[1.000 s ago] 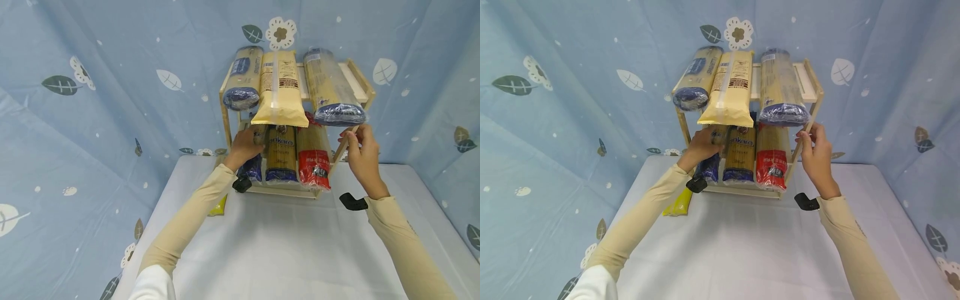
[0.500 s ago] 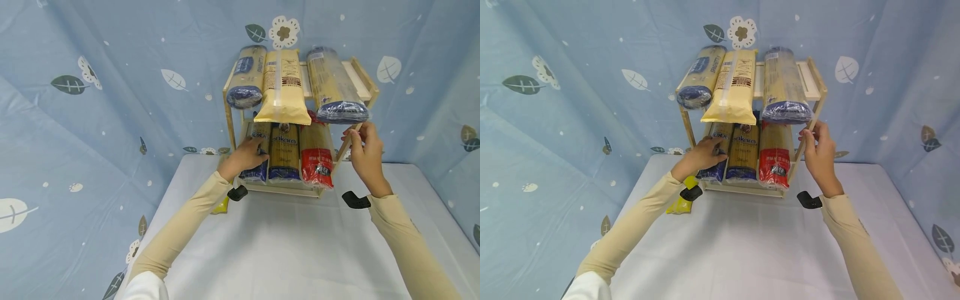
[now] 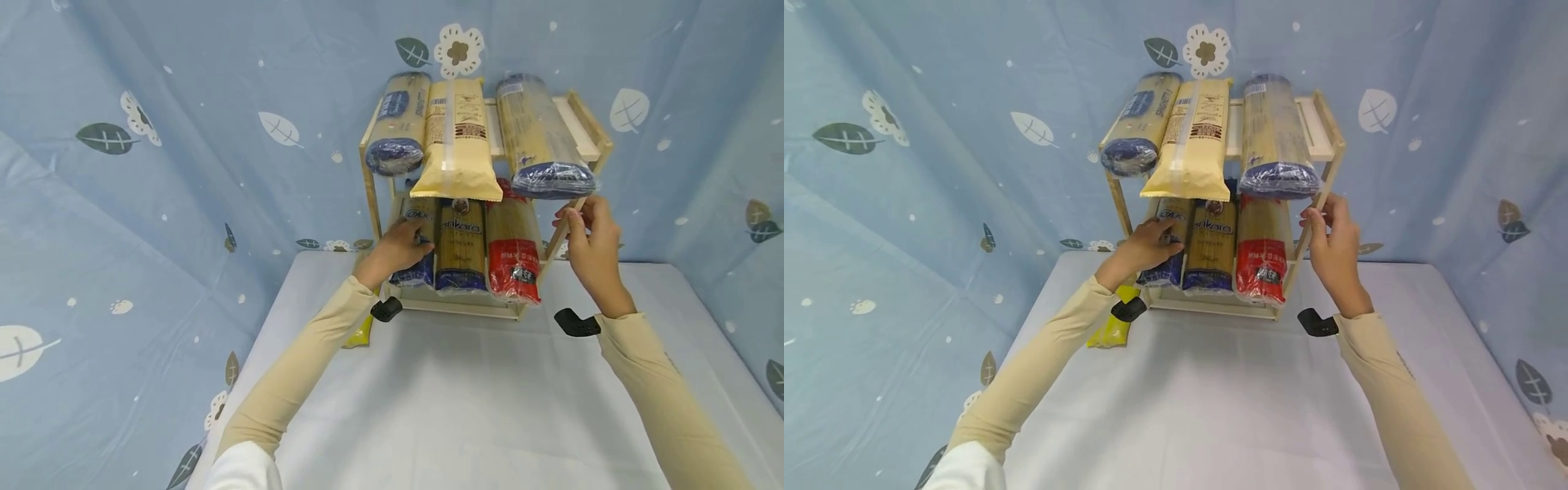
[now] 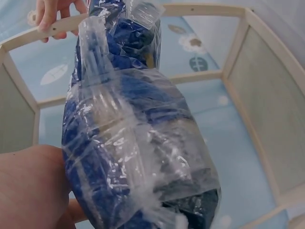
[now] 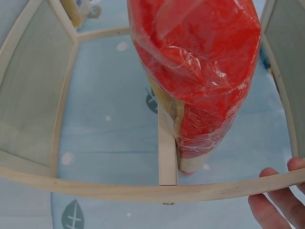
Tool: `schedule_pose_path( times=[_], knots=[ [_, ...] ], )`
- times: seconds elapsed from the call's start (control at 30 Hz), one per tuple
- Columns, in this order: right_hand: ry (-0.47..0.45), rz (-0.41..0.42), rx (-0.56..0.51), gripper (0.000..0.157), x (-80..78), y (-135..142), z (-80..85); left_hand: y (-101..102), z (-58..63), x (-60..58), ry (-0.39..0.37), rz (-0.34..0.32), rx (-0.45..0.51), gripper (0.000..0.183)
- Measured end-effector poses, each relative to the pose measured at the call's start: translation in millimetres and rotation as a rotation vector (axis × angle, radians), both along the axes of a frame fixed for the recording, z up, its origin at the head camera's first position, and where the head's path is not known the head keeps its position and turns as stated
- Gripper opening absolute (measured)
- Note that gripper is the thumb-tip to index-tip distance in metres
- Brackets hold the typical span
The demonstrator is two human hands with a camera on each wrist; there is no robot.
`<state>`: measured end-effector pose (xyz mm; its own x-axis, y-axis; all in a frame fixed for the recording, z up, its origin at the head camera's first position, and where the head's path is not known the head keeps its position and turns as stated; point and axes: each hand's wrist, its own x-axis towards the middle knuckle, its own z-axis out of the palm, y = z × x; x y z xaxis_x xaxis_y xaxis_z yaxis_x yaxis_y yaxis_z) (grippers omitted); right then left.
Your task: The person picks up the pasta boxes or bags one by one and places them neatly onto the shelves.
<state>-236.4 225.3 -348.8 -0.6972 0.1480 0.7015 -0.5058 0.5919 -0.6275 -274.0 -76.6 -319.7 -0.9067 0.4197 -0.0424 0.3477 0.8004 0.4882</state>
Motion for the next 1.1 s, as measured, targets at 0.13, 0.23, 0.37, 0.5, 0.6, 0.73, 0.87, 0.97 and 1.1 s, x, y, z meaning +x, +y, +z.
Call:
schedule_pose_path(
  times=[0.13, 0.23, 0.37, 0.5, 0.6, 0.73, 0.87, 0.97, 1.1],
  knots=[
    [0.016, 0.006, -0.001, 0.025, -0.7, -0.1, -2.5, -3.2, -3.0, 0.1, 0.007, -0.012, 0.014, 0.056],
    [0.01, 0.015, -0.007, 0.025, -0.5, -1.6, -5.8, -6.1, -5.7, 1.7, 0.003, -0.013, 0.01, 0.056],
    [-0.026, 0.011, -0.019, 0.027, 0.4, -2.5, -6.0, -7.3, -7.2, 2.8, 0.015, -0.02, 0.015, 0.056],
    [-0.041, -0.004, -0.025, 0.026, 1.5, -1.8, -2.4, -6.3, -7.4, 2.6, 0.032, -0.044, 0.03, 0.055],
    [-0.023, 0.002, -0.023, 0.025, 1.9, -2.1, 0.1, -6.6, -7.0, 2.7, 0.029, -0.042, 0.033, 0.055],
    [-0.007, 0.004, -0.018, 0.025, 2.2, -1.8, 0.8, -6.1, -6.5, 1.0, 0.022, -0.037, 0.038, 0.056],
    [-0.007, -0.002, -0.018, 0.026, 2.6, -1.9, 0.7, -6.2, -5.4, -0.3, 0.004, -0.042, 0.049, 0.057],
    [-0.003, -0.003, -0.012, 0.027, 2.5, -1.7, 0.2, -6.4, -4.1, -0.5, -0.01, -0.046, 0.055, 0.057],
    [0.005, 0.004, -0.009, 0.026, 0.6, -0.4, -1.2, -7.1, -3.1, -0.8, -0.018, -0.043, 0.06, 0.056]
  ],
)
